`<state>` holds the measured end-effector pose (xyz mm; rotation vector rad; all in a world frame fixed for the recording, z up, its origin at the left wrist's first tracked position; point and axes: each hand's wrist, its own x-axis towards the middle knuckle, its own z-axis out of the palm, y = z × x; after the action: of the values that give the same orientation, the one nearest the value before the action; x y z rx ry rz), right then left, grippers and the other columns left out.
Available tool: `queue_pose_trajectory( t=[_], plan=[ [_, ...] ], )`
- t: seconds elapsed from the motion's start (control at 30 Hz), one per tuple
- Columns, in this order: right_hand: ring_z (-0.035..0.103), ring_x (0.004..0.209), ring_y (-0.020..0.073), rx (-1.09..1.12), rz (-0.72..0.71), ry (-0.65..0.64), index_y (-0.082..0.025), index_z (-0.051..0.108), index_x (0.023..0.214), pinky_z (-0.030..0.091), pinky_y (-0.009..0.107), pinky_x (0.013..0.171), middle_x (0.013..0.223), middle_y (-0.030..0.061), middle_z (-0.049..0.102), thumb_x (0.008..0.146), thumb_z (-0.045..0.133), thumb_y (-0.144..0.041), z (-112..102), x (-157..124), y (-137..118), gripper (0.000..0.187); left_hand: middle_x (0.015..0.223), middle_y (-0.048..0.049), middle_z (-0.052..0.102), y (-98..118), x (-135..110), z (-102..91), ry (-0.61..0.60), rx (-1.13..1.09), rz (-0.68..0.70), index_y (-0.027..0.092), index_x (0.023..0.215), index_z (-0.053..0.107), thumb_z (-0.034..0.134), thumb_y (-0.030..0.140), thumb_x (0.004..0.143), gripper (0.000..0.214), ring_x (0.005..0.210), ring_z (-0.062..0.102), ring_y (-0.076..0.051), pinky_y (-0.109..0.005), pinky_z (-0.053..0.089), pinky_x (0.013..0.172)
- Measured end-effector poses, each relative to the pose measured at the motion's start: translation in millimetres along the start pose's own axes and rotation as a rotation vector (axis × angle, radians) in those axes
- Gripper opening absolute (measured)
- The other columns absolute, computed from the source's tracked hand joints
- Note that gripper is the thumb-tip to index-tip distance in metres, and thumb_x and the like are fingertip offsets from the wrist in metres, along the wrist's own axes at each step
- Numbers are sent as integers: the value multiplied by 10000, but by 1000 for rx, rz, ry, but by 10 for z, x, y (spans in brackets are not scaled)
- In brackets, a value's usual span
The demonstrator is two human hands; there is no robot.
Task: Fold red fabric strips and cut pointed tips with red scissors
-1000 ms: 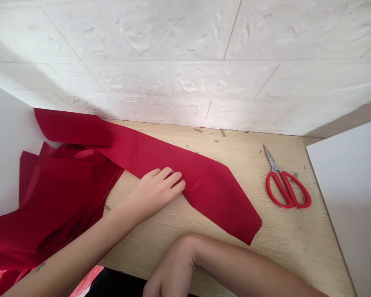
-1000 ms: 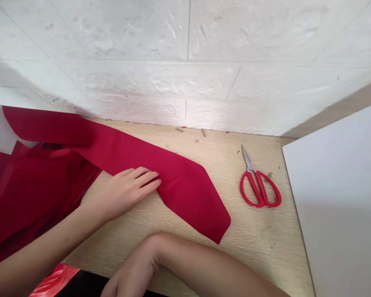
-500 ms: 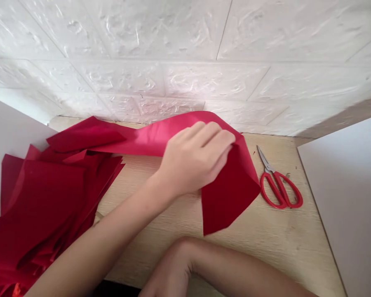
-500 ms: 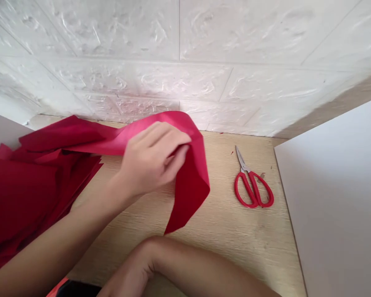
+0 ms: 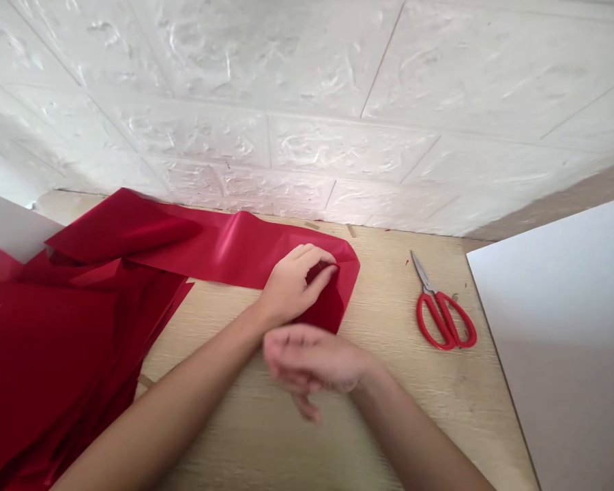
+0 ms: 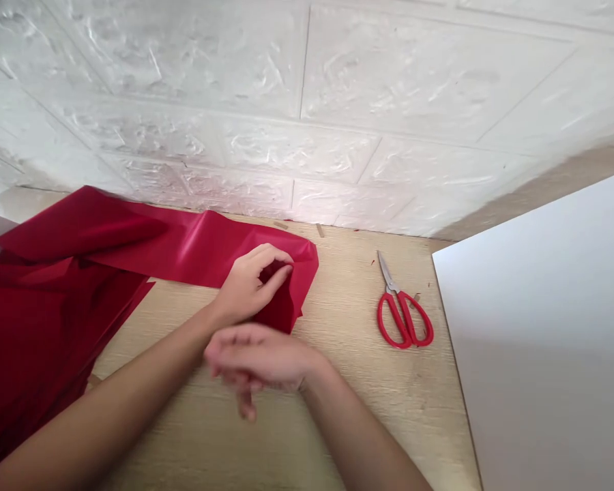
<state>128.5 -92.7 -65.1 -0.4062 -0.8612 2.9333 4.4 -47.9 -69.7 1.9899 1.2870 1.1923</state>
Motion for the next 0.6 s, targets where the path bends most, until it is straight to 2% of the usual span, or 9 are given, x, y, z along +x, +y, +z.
queue_pose_trajectory(
  t=[0.07, 0.13, 0.2, 0.27, 0.33, 0.43, 0.47, 0.53, 0.6],
  plan=[
    [336, 378, 39, 40, -143, 197, -156, 618, 867, 512, 185, 369, 561, -105, 498, 961, 653, -554, -33, -114, -83, 410, 859, -26, 712, -48, 36, -6, 46, -95, -79, 171, 970, 646, 560, 248, 994, 118, 734, 641, -126, -229, 518, 653],
    [395, 403, 50, 41, -228, 342, -182, 602, 909, 505, 195, 359, 653, -72, 583, 963, 633, -580, -40, -160, -142, 403, 816, -19, 698, -86, 58, -2, 92, -170, -139, 167, 953, 619, 551, 288, 1007, 149, 681, 633, -115, -216, 515, 609],
    [433, 434, 59, 26, -347, 514, -219, 595, 964, 476, 189, 343, 744, -63, 625, 891, 711, -615, -44, -170, -209, 419, 817, -18, 691, -100, 56, 1, 128, -220, -163, 168, 956, 600, 541, 321, 1021, 176, 676, 630, -111, -214, 520, 609],
    [473, 491, 75, 1, -528, 705, -245, 624, 1020, 429, 174, 331, 819, -46, 648, 780, 778, -689, -70, -173, -285, 527, 844, -17, 692, -84, 34, 1, 139, -242, -145, 173, 967, 605, 559, 331, 1019, 172, 702, 631, -111, -219, 520, 634],
    [492, 518, 93, -17, -727, 876, -235, 669, 980, 416, 179, 341, 775, -27, 646, 730, 754, -773, -125, -178, -349, 599, 866, -16, 699, -48, 8, 1, 106, -245, -83, 182, 944, 632, 616, 320, 993, 147, 769, 633, -124, -240, 519, 708],
    [535, 517, 115, 6, -957, 1128, -203, 707, 848, 473, 205, 398, 642, -13, 624, 830, 683, -717, -217, -209, -423, 516, 866, -26, 708, 11, -21, 15, -19, -135, 133, 175, 891, 653, 612, 289, 1001, 164, 824, 600, -149, -282, 495, 795],
    [594, 565, 128, 13, -1042, 1209, -200, 718, 839, 524, 215, 454, 664, -2, 655, 883, 668, -635, -230, -232, -452, 441, 874, -33, 712, 27, -28, 23, -55, -73, 212, 169, 897, 653, 576, 289, 1022, 190, 824, 589, -154, -292, 486, 797],
    [720, 798, 159, -2, -1251, 1332, -210, 744, 873, 626, 253, 659, 838, 26, 753, 977, 595, -450, -210, -308, -536, 301, 925, -50, 724, 52, -42, 44, -94, 62, 334, 164, 942, 655, 502, 328, 1058, 252, 843, 586, -169, -315, 473, 794],
    [739, 1044, 187, -60, -1453, 1361, -238, 763, 900, 645, 338, 888, 1036, 25, 790, 1045, 461, -332, -126, -431, -652, 348, 1030, -77, 729, 67, -58, 65, -105, 170, 380, 159, 1032, 662, 499, 428, 1054, 315, 928, 602, -202, -345, 476, 826]
  ],
)
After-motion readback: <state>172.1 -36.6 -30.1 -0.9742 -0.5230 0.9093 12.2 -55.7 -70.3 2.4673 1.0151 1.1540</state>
